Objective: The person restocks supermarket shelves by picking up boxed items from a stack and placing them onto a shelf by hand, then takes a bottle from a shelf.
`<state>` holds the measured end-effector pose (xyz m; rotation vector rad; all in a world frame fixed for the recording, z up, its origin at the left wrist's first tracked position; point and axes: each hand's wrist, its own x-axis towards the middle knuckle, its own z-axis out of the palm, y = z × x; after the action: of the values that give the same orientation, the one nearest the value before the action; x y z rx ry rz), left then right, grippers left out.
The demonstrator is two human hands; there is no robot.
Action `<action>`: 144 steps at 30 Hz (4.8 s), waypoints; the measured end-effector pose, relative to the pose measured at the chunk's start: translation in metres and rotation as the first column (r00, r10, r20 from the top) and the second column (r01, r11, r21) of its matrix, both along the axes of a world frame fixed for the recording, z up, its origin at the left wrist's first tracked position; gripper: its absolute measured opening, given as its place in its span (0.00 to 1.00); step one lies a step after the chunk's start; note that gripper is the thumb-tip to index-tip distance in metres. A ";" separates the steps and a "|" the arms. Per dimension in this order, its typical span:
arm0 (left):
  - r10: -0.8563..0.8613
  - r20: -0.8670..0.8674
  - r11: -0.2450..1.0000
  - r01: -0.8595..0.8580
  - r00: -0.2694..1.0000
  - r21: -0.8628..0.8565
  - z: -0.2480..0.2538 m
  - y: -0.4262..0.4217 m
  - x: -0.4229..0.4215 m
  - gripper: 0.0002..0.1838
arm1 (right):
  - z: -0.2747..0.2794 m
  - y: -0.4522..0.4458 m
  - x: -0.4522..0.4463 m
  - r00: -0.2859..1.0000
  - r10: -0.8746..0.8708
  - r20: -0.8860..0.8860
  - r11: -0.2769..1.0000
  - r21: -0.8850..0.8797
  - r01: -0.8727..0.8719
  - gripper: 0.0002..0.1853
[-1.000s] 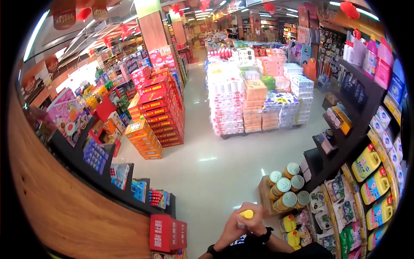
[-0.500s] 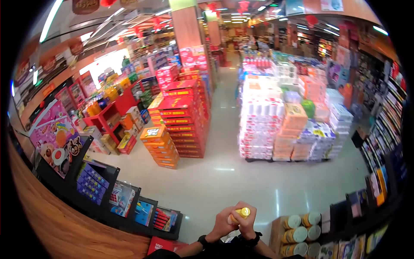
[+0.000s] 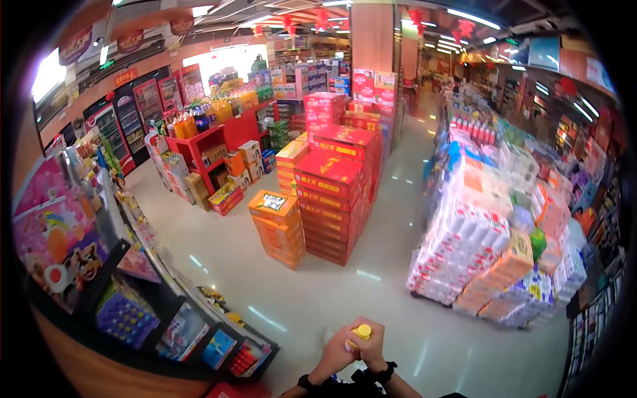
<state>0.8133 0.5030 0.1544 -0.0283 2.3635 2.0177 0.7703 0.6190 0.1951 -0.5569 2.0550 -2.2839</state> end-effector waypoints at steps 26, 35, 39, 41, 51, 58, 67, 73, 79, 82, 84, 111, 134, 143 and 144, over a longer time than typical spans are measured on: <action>0.135 -0.093 0.954 -0.155 0.986 -0.257 0.019 -0.223 -0.424 0.34 | 0.007 -0.224 -0.446 0.965 0.190 0.180 0.972 -0.174 -0.158 0.08; 0.035 -0.134 0.939 -0.078 0.990 -0.333 0.052 -0.295 -0.593 0.34 | 0.007 -0.286 -0.608 0.986 0.148 0.080 0.974 -0.185 -0.131 0.06; 0.027 -0.037 0.975 -0.035 0.999 -0.218 0.027 -0.323 -0.638 0.32 | 0.014 -0.308 -0.654 0.987 0.135 0.091 0.984 -0.130 -0.122 0.05; 0.030 -0.065 0.999 -0.033 0.997 -0.036 -0.003 -0.333 -0.658 0.31 | 0.026 -0.321 -0.669 0.981 0.136 0.136 0.985 -0.123 -0.120 0.05; -0.039 -0.016 0.999 0.039 0.999 -0.006 -0.013 -0.402 -0.811 0.25 | 0.024 -0.379 -0.813 0.944 0.329 0.006 0.937 -0.126 -0.326 0.20; -0.165 -0.122 0.982 0.152 0.979 -0.113 -0.002 -0.449 -0.931 0.30 | 0.002 -0.434 -0.907 0.995 0.073 -0.069 0.986 -0.148 -0.083 0.20; -0.094 -0.166 0.915 0.019 0.982 -0.404 -0.079 -0.502 -1.019 0.31 | -0.040 -0.479 -1.007 0.950 -0.260 -0.175 0.965 -0.086 0.248 0.21; -0.065 -0.172 0.911 -0.012 0.983 -0.412 -0.100 -0.504 -1.063 0.32 | -0.032 -0.494 -1.054 0.963 -0.264 -0.059 0.961 -0.107 0.256 0.22; 0.015 -0.296 0.873 -0.157 0.955 -0.463 -0.108 -0.511 -1.110 0.31 | -0.034 -0.516 -1.098 0.951 -0.286 -0.116 0.952 -0.150 0.267 0.20; -0.007 -0.321 0.883 -0.144 0.947 -0.446 -0.123 -0.518 -1.130 0.30 | -0.038 -0.523 -1.118 0.938 -0.308 -0.157 0.948 -0.139 0.288 0.20; 0.004 -0.359 0.888 -0.168 0.933 -0.427 -0.119 -0.516 -1.132 0.26 | -0.039 -0.527 -1.129 0.942 -0.307 -0.134 0.948 -0.124 0.292 0.19; -0.147 -0.436 0.819 -0.138 0.888 -0.557 -0.137 -0.528 -1.140 0.15 | -0.043 -0.538 -1.130 0.895 -0.350 -0.275 0.937 -0.097 0.336 0.16; -0.093 -0.451 0.972 -0.016 0.888 -0.233 -0.169 -0.534 -1.140 0.25 | -0.047 -0.465 -1.028 0.902 -0.402 -0.154 0.906 0.073 0.417 0.27; 0.096 -0.260 0.921 -0.185 0.961 -0.344 -0.188 -0.522 -1.078 0.39 | -0.139 -0.271 -0.786 0.811 -0.586 0.004 0.754 0.371 0.543 0.15; 0.099 -0.283 0.858 -0.226 0.954 -0.461 -0.183 -0.511 -1.053 0.39 | -0.146 -0.248 -0.757 0.768 -0.639 0.036 0.716 0.393 0.577 0.15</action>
<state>-0.2398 -0.0076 -0.0286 0.0135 3.0759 1.4863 0.0136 0.3711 0.0490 0.4032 2.7684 -1.9845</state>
